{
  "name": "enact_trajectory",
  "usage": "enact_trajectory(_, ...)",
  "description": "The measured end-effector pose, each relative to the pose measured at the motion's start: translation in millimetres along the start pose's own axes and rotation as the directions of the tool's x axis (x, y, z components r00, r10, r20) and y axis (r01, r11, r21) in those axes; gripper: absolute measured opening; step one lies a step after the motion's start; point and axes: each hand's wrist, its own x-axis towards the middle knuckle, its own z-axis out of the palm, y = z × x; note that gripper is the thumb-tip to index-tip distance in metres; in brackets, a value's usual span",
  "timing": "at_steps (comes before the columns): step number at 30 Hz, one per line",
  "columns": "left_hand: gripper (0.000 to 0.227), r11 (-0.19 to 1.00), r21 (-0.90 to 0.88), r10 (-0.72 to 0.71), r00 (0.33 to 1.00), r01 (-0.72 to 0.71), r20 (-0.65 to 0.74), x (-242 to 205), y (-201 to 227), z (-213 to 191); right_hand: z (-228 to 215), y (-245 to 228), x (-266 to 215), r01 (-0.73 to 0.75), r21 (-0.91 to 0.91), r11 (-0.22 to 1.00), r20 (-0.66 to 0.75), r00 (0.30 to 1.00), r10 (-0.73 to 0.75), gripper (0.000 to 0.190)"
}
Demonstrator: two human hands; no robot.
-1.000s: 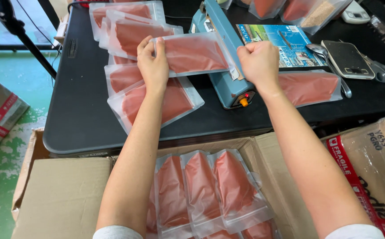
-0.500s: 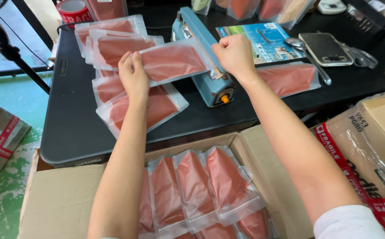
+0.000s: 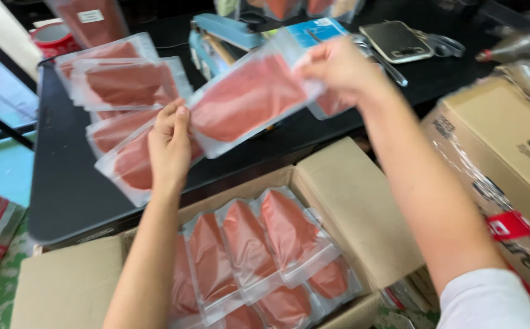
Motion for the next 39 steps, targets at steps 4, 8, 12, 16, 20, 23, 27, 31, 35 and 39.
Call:
enact_trajectory(4, 0.025, 0.793, 0.550, 0.278, 0.959, -0.262, 0.056, 7, -16, -35, -87, -22, 21, 0.142, -0.238, 0.961, -0.109, 0.979, -0.172, 0.010)
enact_trajectory(8, 0.072, 0.219, 0.949, -0.112, 0.972, 0.226, -0.206, -6, -29, -75, -99, 6, 46, 0.125, -0.816, 0.564, -0.099, 0.931, -0.350, 0.015)
enact_trajectory(12, 0.100, 0.212, 0.872, -0.313, 0.876, 0.441, -0.367, -20, -70, -108, -61, 27, 42, 0.185, -0.787, 0.588, -0.016, 0.947, -0.320, 0.018)
enact_trajectory(16, 0.089, 0.304, 0.787, -0.612, 0.743, 0.537, -0.271, -29, -37, -111, -40, 17, 55, 0.207, -0.743, 0.636, -0.053, 0.930, -0.365, 0.027)
enact_trajectory(20, 0.058, 0.710, 0.520, -0.438, 0.876, 0.474, -0.201, -23, -23, -104, -12, -39, 59, 0.310, -0.402, 0.862, -0.055, 0.931, -0.361, 0.020)
enact_trajectory(23, 0.058, 0.915, 0.253, -0.260, 0.940, 0.313, -0.220, 1, -21, -91, 15, -75, 73, 0.296, -0.371, 0.880, 0.048, 0.953, -0.301, 0.039)
enact_trajectory(27, 0.038, 0.906, -0.233, -0.401, 0.894, 0.354, -0.201, 48, -55, -55, 55, -133, 72, 0.045, -0.549, 0.834, 0.149, 0.988, 0.045, 0.076)
enact_trajectory(31, 0.042, 0.866, -0.419, -0.379, 0.904, 0.273, -0.195, 74, -94, -27, 74, -146, 84, -0.022, -0.567, 0.824, 0.146, 0.981, 0.126, 0.082)
enact_trajectory(35, 0.053, 0.879, -0.375, -0.388, 0.899, 0.294, -0.204, 86, -111, -19, 86, -117, 90, 0.010, -0.670, 0.742, 0.149, 0.981, 0.121, 0.062)
enact_trajectory(39, 0.053, 0.861, -0.417, -0.393, 0.902, 0.292, -0.178, 93, -116, -17, 99, -76, 81, 0.098, -0.610, 0.786, 0.165, 0.986, 0.005, 0.057)
